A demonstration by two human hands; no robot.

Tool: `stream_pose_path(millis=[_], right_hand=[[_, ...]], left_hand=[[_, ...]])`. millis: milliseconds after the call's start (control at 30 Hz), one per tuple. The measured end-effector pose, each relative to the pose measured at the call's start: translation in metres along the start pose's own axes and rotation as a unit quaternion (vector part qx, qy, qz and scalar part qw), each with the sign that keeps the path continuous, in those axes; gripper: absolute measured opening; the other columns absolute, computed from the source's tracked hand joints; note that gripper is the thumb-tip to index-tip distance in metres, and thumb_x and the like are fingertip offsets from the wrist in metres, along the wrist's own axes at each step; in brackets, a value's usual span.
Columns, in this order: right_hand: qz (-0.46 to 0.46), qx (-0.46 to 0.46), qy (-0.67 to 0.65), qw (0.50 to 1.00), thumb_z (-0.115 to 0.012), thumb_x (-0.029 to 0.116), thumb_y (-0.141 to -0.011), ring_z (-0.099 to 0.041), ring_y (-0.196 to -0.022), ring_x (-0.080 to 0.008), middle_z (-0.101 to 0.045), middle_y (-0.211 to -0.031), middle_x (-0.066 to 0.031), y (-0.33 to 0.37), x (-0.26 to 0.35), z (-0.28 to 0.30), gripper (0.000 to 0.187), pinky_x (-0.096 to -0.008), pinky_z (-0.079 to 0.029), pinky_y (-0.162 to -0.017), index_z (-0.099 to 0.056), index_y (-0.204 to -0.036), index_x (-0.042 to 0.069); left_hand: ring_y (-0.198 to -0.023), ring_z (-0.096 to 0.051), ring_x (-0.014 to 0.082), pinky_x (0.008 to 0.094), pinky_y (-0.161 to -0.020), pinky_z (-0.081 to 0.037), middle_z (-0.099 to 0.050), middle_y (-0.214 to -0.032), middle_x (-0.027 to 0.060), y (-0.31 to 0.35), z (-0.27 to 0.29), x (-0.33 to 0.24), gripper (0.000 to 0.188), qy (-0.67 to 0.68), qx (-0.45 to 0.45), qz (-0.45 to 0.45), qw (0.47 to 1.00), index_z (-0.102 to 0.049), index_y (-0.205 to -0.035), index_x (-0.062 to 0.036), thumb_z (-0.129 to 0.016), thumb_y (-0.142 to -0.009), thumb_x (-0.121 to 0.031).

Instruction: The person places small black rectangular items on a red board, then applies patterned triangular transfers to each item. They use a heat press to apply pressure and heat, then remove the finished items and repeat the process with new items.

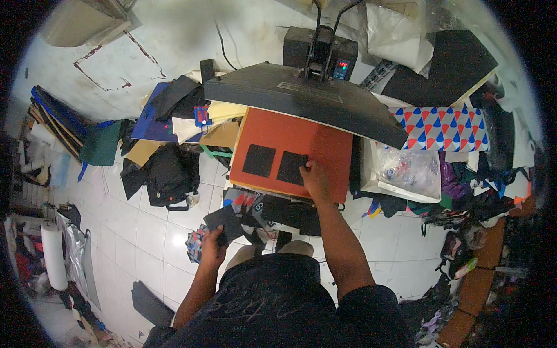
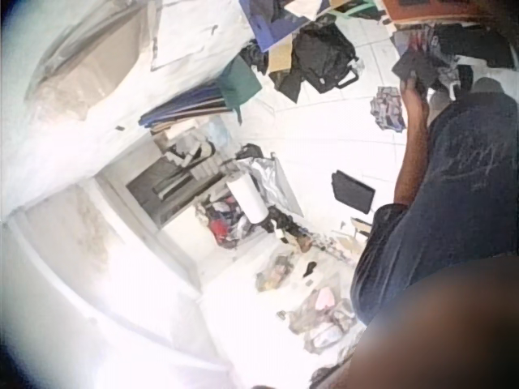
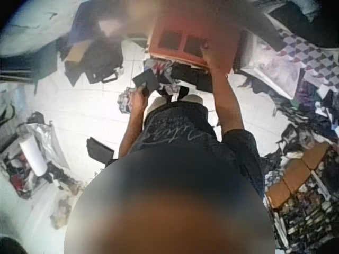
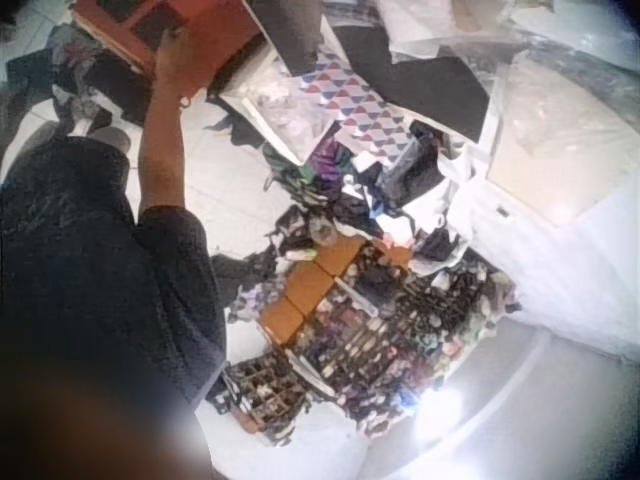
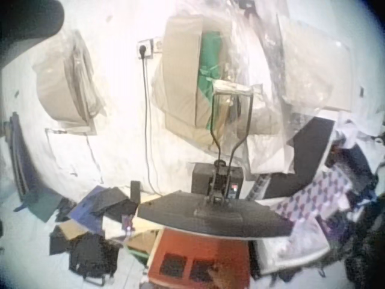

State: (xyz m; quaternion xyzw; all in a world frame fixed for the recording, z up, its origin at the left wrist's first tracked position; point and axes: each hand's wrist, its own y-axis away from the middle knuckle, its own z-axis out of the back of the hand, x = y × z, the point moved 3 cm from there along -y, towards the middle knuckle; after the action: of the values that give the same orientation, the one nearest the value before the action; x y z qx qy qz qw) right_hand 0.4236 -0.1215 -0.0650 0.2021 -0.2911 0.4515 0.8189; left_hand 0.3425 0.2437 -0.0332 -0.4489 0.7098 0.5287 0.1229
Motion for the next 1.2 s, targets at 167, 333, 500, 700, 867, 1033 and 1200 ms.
stream_pose_path(millis=[167,333,500,700,867,1033,1200], right_hand=[[0.005,-0.035,0.022,0.999,-0.071,0.027,-0.082,-0.065,-0.088,-0.0329,-0.066,-0.092,-0.0177,0.005,0.008,0.007,0.039,-0.0416,-0.051,-0.077,-0.058,-0.109,0.001],[-0.001,0.169,-0.183,0.968,-0.073,0.037,-0.082,-0.063,-0.088,-0.0256,-0.063,-0.098,-0.0155,0.053,0.078,0.029,0.052,-0.0379,-0.051,-0.075,-0.054,-0.114,0.000],[0.033,0.312,-0.329,0.891,-0.076,0.023,-0.082,-0.056,-0.074,-0.0085,-0.059,-0.078,-0.0020,0.118,0.085,-0.005,0.028,-0.0246,-0.046,-0.063,-0.062,-0.093,0.002],[-0.020,0.313,-0.271,0.910,-0.071,0.032,-0.084,-0.056,-0.064,-0.0130,-0.057,-0.065,-0.0048,0.125,0.073,0.010,0.035,-0.0315,-0.047,-0.059,-0.063,-0.077,-0.001],[-0.026,0.310,-0.240,0.920,-0.068,0.034,-0.087,-0.057,-0.062,-0.0148,-0.059,-0.065,-0.0076,0.136,0.072,0.019,0.035,-0.0334,-0.046,-0.060,-0.067,-0.081,-0.001],[0.005,0.294,-0.263,0.919,-0.067,0.029,-0.089,-0.055,-0.062,-0.0104,-0.062,-0.069,-0.0060,0.180,0.047,-0.027,0.031,-0.0290,-0.047,-0.059,-0.065,-0.087,-0.002],[-0.028,0.350,-0.263,0.899,-0.070,0.030,-0.085,-0.065,-0.083,-0.0253,-0.067,-0.089,-0.0140,0.207,0.036,-0.040,0.035,-0.0374,-0.050,-0.076,-0.064,-0.103,0.001]], left_hand=[[-0.094,-0.063,0.0204,0.0373,-0.083,-0.052,-0.064,-0.105,0.0071,-0.009,-0.027,-0.011,0.026,0.008,0.054,-0.001,0.999,-0.057,-0.112,-0.0056,-0.063,-0.087,-0.007],[-0.100,-0.061,0.0225,0.0384,-0.087,-0.050,-0.062,-0.111,0.0096,-0.006,-0.058,-0.018,0.036,-0.035,0.091,-0.004,0.995,-0.053,-0.120,-0.0043,-0.064,-0.085,-0.009],[-0.097,-0.063,0.0214,0.0374,-0.086,-0.052,-0.063,-0.109,0.0098,-0.002,-0.081,-0.006,0.031,-0.067,0.129,-0.005,0.989,-0.055,-0.117,-0.0031,-0.062,-0.087,-0.008],[-0.088,-0.064,0.0160,0.0308,-0.076,-0.052,-0.066,-0.099,0.0057,0.002,-0.082,-0.001,0.018,-0.052,0.127,0.008,0.991,-0.060,-0.109,-0.0046,-0.058,-0.092,-0.013],[-0.086,-0.064,0.0162,0.0316,-0.076,-0.052,-0.067,-0.098,0.0054,-0.003,-0.070,0.007,0.019,-0.083,0.126,0.004,0.989,-0.061,-0.108,-0.0055,-0.061,-0.091,-0.013],[-0.090,-0.065,0.0191,0.0350,-0.080,-0.053,-0.067,-0.100,0.0065,0.010,-0.038,0.004,0.021,-0.108,0.121,0.035,0.986,-0.061,-0.110,-0.0050,-0.061,-0.089,-0.011],[-0.092,-0.064,0.0206,0.0351,-0.082,-0.052,-0.066,-0.101,0.0070,0.024,0.009,0.016,0.022,-0.100,0.086,0.105,0.986,-0.060,-0.110,-0.0054,-0.060,-0.088,-0.009]])
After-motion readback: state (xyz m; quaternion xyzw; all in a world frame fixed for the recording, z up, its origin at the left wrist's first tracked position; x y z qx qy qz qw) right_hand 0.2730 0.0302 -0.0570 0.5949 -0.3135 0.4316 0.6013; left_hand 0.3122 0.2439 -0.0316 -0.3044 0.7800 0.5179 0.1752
